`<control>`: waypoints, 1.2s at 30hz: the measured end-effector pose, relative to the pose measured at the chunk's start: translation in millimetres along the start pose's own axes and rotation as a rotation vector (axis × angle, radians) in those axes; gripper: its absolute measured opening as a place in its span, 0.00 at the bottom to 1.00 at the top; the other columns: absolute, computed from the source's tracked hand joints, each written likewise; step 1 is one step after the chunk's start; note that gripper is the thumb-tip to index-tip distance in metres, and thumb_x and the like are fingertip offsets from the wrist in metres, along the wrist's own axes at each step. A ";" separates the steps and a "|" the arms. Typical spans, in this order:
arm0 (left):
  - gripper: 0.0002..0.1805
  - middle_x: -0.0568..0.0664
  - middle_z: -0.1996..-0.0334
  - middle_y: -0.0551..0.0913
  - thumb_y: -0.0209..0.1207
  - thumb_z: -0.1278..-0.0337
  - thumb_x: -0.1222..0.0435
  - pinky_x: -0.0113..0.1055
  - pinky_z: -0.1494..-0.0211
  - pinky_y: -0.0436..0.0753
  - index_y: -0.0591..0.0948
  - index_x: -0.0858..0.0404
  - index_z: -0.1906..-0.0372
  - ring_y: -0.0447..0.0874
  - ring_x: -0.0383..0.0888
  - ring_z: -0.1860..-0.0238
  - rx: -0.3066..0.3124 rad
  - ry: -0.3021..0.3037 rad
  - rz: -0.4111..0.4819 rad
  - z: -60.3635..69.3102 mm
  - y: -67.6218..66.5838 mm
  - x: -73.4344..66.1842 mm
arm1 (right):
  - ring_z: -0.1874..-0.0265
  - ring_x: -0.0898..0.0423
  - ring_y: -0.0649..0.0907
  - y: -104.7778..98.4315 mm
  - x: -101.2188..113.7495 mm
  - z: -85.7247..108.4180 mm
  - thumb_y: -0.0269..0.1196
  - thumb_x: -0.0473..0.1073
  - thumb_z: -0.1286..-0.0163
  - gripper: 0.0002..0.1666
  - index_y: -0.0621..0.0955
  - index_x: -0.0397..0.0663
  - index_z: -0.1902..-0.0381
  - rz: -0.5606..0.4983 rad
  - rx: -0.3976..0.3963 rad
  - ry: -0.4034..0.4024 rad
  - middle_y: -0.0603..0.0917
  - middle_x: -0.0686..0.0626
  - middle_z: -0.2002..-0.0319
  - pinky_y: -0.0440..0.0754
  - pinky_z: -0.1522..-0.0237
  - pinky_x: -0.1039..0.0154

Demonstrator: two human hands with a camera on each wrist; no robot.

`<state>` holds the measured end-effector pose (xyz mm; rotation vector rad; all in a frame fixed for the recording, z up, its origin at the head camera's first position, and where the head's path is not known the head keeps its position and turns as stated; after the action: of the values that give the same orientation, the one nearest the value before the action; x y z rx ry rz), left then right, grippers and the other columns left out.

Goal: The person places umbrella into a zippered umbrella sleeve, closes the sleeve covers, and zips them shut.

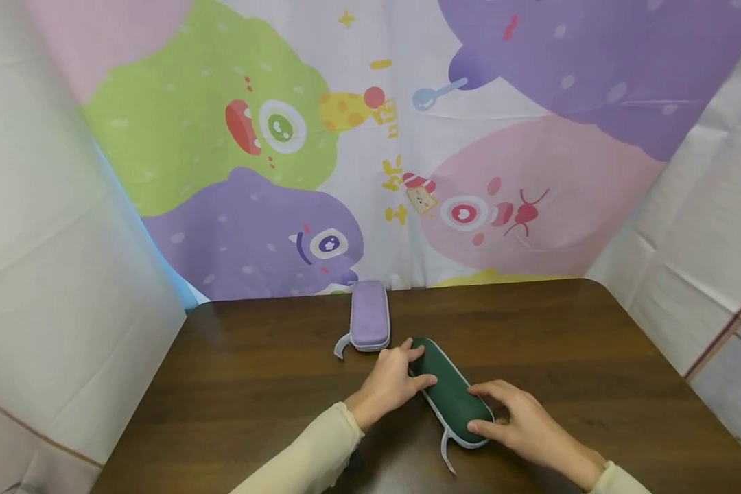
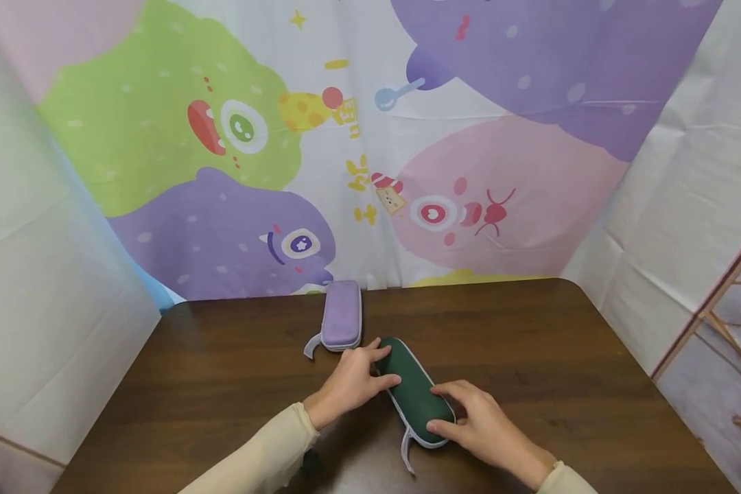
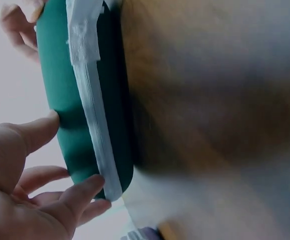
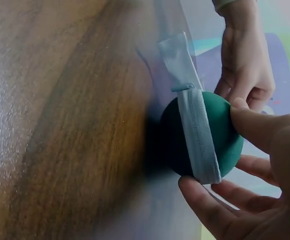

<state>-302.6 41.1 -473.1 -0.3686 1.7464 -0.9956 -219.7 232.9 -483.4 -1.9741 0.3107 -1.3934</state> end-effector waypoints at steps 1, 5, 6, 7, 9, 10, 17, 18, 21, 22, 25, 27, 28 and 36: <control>0.33 0.71 0.30 0.71 0.72 0.40 0.56 0.55 0.33 0.78 0.79 0.69 0.34 0.73 0.74 0.34 0.010 0.005 -0.008 -1.8 0.0 0.5 | 0.54 0.50 0.87 1.0 0.9 0.5 0.71 0.54 0.32 0.32 0.80 0.40 0.39 0.015 -0.008 -0.013 0.83 0.38 0.43 0.87 0.59 0.64; 0.33 0.70 0.30 0.72 0.72 0.40 0.55 0.55 0.32 0.77 0.80 0.68 0.34 0.72 0.73 0.32 0.041 0.031 -0.023 -9.4 -0.3 1.7 | 0.47 0.42 0.86 2.1 8.2 1.6 0.73 0.52 0.35 0.33 0.81 0.40 0.38 0.175 -0.051 -0.110 0.83 0.38 0.40 0.88 0.53 0.55; 0.33 0.69 0.30 0.72 0.72 0.41 0.55 0.54 0.31 0.77 0.80 0.68 0.35 0.72 0.71 0.31 0.045 0.035 -0.023 -11.1 -0.4 2.0 | 0.46 0.41 0.86 2.4 9.4 1.9 0.74 0.51 0.35 0.34 0.81 0.40 0.37 0.205 -0.053 -0.126 0.82 0.38 0.39 0.88 0.51 0.53; 0.33 0.69 0.30 0.73 0.73 0.41 0.55 0.54 0.30 0.76 0.80 0.68 0.35 0.71 0.72 0.31 0.049 0.036 -0.019 -13.1 -0.4 2.2 | 0.45 0.40 0.85 2.3 10.2 1.9 0.75 0.51 0.36 0.34 0.81 0.40 0.37 0.229 -0.052 -0.137 0.82 0.37 0.39 0.87 0.51 0.52; 0.33 0.67 0.30 0.73 0.73 0.42 0.56 0.54 0.29 0.74 0.80 0.68 0.35 0.71 0.70 0.30 0.055 0.039 -0.010 -16.5 -0.2 2.4 | 0.44 0.39 0.85 1.9 10.8 1.7 0.75 0.50 0.37 0.35 0.81 0.39 0.36 0.249 -0.041 -0.147 0.82 0.36 0.38 0.87 0.50 0.51; 0.33 0.67 0.30 0.73 0.74 0.42 0.56 0.54 0.28 0.73 0.81 0.68 0.35 0.71 0.69 0.30 0.058 0.041 -0.008 -18.3 -0.1 2.2 | 0.44 0.39 0.85 1.6 10.5 1.4 0.75 0.50 0.37 0.35 0.80 0.39 0.36 0.246 -0.034 -0.144 0.81 0.36 0.38 0.87 0.50 0.50; 0.33 0.65 0.29 0.73 0.73 0.41 0.57 0.51 0.28 0.74 0.79 0.69 0.34 0.73 0.62 0.29 0.085 0.076 -0.010 -28.0 0.8 2.4 | 0.44 0.36 0.84 -1.5 10.5 -5.3 0.74 0.52 0.37 0.36 0.81 0.36 0.38 0.198 -0.016 -0.125 0.81 0.33 0.39 0.86 0.48 0.46; 0.33 0.65 0.29 0.72 0.72 0.40 0.58 0.50 0.28 0.74 0.79 0.69 0.34 0.73 0.62 0.29 0.093 0.082 -0.010 -29.6 0.7 2.9 | 0.43 0.35 0.84 -1.2 10.3 -6.6 0.74 0.52 0.37 0.36 0.81 0.35 0.37 0.190 -0.011 -0.123 0.81 0.33 0.39 0.85 0.48 0.45; 0.33 0.66 0.28 0.72 0.72 0.40 0.58 0.47 0.29 0.76 0.78 0.69 0.33 0.74 0.60 0.30 0.121 0.105 -0.019 -34.6 -0.2 4.9 | 0.43 0.34 0.83 0.0 9.4 -10.9 0.74 0.50 0.37 0.37 0.80 0.34 0.37 0.164 0.006 -0.116 0.80 0.31 0.38 0.84 0.48 0.43; 0.33 0.66 0.28 0.71 0.72 0.39 0.58 0.45 0.30 0.77 0.78 0.69 0.33 0.76 0.58 0.31 0.132 0.114 -0.026 -36.3 -1.1 5.4 | 0.42 0.33 0.83 0.5 8.9 -12.3 0.74 0.50 0.37 0.37 0.80 0.33 0.36 0.158 0.012 -0.113 0.80 0.30 0.38 0.84 0.47 0.42; 0.35 0.67 0.28 0.70 0.73 0.41 0.59 0.40 0.40 0.84 0.77 0.70 0.32 0.89 0.55 0.47 0.171 0.139 -0.040 -40.6 -2.9 7.4 | 0.42 0.34 0.83 2.4 7.8 -16.5 0.74 0.49 0.36 0.37 0.79 0.32 0.36 0.156 0.030 -0.109 0.79 0.30 0.37 0.84 0.47 0.44; 0.36 0.67 0.28 0.70 0.73 0.41 0.58 0.37 0.42 0.85 0.77 0.70 0.32 0.90 0.54 0.49 0.189 0.156 -0.064 -42.8 -4.6 8.1 | 0.41 0.34 0.82 3.4 7.3 -19.1 0.74 0.48 0.36 0.37 0.78 0.32 0.35 0.156 0.039 -0.103 0.78 0.30 0.36 0.84 0.47 0.44; 0.36 0.68 0.28 0.70 0.73 0.42 0.58 0.38 0.42 0.85 0.76 0.71 0.32 0.90 0.54 0.49 0.195 0.161 -0.075 -43.8 -5.3 8.6 | 0.41 0.34 0.82 4.0 7.1 -20.4 0.73 0.48 0.36 0.37 0.78 0.32 0.34 0.155 0.044 -0.102 0.78 0.30 0.36 0.84 0.47 0.45; 0.33 0.68 0.31 0.74 0.74 0.43 0.59 0.46 0.30 0.77 0.79 0.71 0.35 0.77 0.60 0.31 0.147 0.166 -0.122 -49.1 -13.8 12.0 | 0.39 0.34 0.81 7.9 6.6 -32.4 0.74 0.42 0.36 0.38 0.76 0.32 0.32 0.175 0.043 -0.087 0.77 0.30 0.35 0.83 0.45 0.42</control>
<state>-354.0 46.7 -464.7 -0.3087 1.8015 -1.2658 -244.7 210.6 -477.7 -1.9171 0.4005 -1.1906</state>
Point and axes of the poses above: each hand's wrist, its own z-axis away from the middle knuckle, its own y-axis out of the palm, x = y × z, the point moved 7 cm from there along -z, towards the middle knuckle
